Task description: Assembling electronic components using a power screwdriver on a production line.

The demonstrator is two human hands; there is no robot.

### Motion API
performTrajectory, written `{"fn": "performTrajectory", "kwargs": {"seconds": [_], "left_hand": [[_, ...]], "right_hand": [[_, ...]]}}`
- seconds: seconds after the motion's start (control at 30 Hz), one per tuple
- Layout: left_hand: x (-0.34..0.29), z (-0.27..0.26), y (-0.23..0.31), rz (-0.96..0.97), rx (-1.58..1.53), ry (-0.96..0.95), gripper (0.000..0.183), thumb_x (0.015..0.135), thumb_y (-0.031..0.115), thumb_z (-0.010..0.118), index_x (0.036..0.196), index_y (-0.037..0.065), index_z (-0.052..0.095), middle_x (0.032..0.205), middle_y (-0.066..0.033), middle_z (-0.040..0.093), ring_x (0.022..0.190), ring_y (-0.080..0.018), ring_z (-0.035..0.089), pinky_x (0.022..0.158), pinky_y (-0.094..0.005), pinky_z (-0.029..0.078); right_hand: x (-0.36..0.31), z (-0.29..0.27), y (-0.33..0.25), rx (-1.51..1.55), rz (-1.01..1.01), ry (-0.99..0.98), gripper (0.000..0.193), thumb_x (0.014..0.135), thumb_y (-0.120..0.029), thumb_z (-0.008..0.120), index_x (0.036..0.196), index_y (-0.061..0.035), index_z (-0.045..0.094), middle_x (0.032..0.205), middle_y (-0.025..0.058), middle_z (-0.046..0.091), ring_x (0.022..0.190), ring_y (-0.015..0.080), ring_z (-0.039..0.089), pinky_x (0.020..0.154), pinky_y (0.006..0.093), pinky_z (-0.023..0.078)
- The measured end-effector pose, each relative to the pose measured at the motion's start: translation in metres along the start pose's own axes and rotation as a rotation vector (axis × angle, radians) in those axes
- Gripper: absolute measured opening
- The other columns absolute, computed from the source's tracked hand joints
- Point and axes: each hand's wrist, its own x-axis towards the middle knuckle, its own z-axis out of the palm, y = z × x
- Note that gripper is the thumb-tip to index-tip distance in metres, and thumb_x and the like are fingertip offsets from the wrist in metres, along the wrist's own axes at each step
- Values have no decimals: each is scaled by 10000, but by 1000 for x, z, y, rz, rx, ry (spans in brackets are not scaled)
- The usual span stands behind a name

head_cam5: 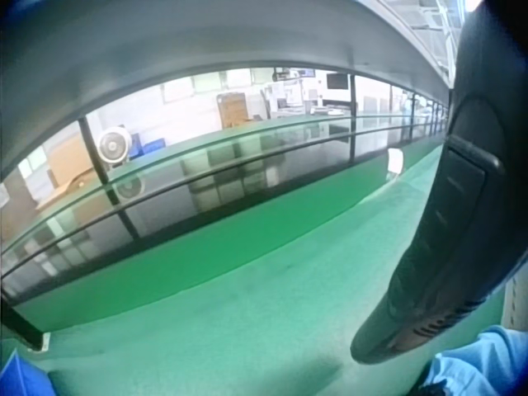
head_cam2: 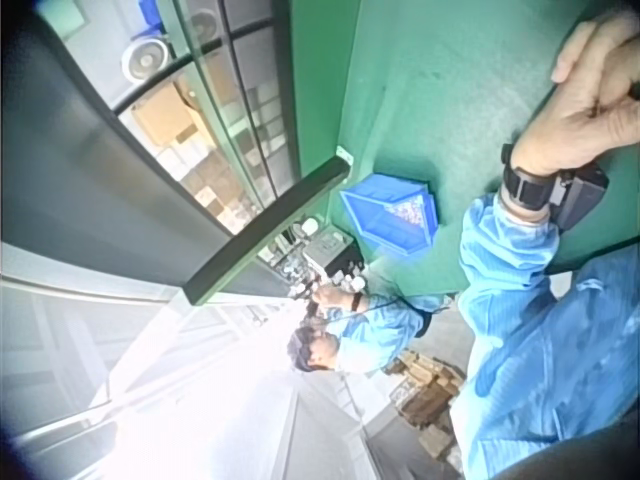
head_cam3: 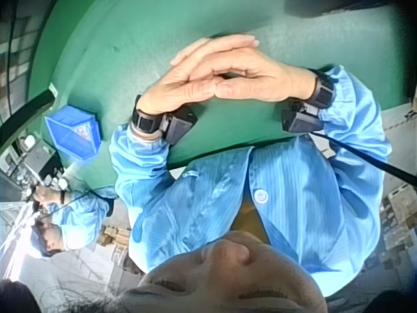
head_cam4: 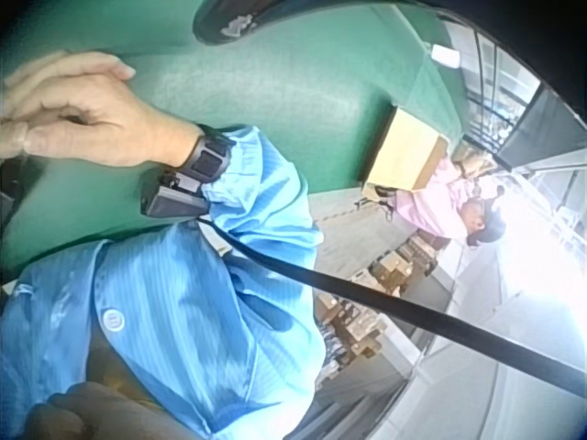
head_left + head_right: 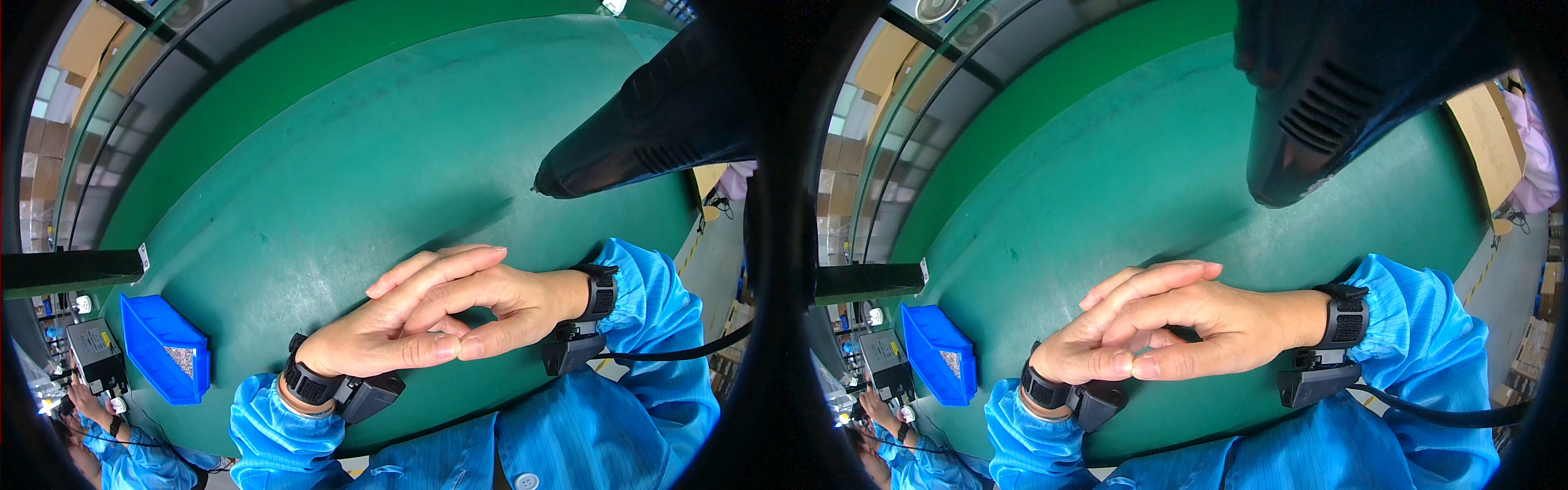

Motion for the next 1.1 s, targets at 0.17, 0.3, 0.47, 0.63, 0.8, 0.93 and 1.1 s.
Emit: {"fn": "performTrajectory", "kwargs": {"seconds": [0.17,0.3,0.47,0.63,0.8,0.93,1.1], "left_hand": [[0,-1,-1,-3,-33,-4,774,739,254,586,1325,-17,159,1373,-206,128,1166,-285,354,844,-341,399],[1,-7,-2,66,-57,-119,622,835,178,535,1336,49,189,1331,-120,173,1153,-243,369,879,-354,423],[2,-8,-4,110,30,-135,636,820,183,554,1331,47,200,1344,-129,155,1190,-269,323,870,-376,429],[2,-8,-3,103,37,-135,646,814,181,560,1332,46,197,1345,-135,152,1204,-279,301,867,-383,430],[3,-9,-4,95,15,-141,661,806,184,567,1333,47,193,1345,-138,150,1204,-280,300,870,-387,426],[3,-8,-4,89,42,-142,687,787,186,585,1334,48,192,1346,-138,148,1207,-276,291,872,-387,423],[3,-8,-4,93,93,-149,729,750,129,605,1339,54,181,1350,-137,149,1204,-266,290,863,-377,422]], "right_hand": [[0,0,2,7,6,3,368,850,-262,503,1081,25,507,1251,239,333,1192,331,313,934,418,326],[1,0,-1,-21,-13,-5,368,855,-265,494,1083,24,506,1250,242,331,1191,334,313,932,419,328],[3,-1,-3,-16,1,-13,370,850,-281,507,1063,22,518,1247,243,333,1190,334,314,926,416,335],[2,-1,-2,-22,0,-13,363,845,-281,518,1045,22,525,1245,241,336,1192,331,314,926,414,337],[1,1,2,-54,-29,-13,348,844,-272,520,1035,19,530,1239,238,346,1190,327,321,920,406,345],[1,0,6,-60,-56,-10,304,824,-236,561,1012,3,544,1228,232,367,1185,321,334,904,397,363],[1,-4,24,-157,-255,-60,302,799,-242,596,992,-12,558,1215,224,388,1175,318,351,889,392,378]]}}
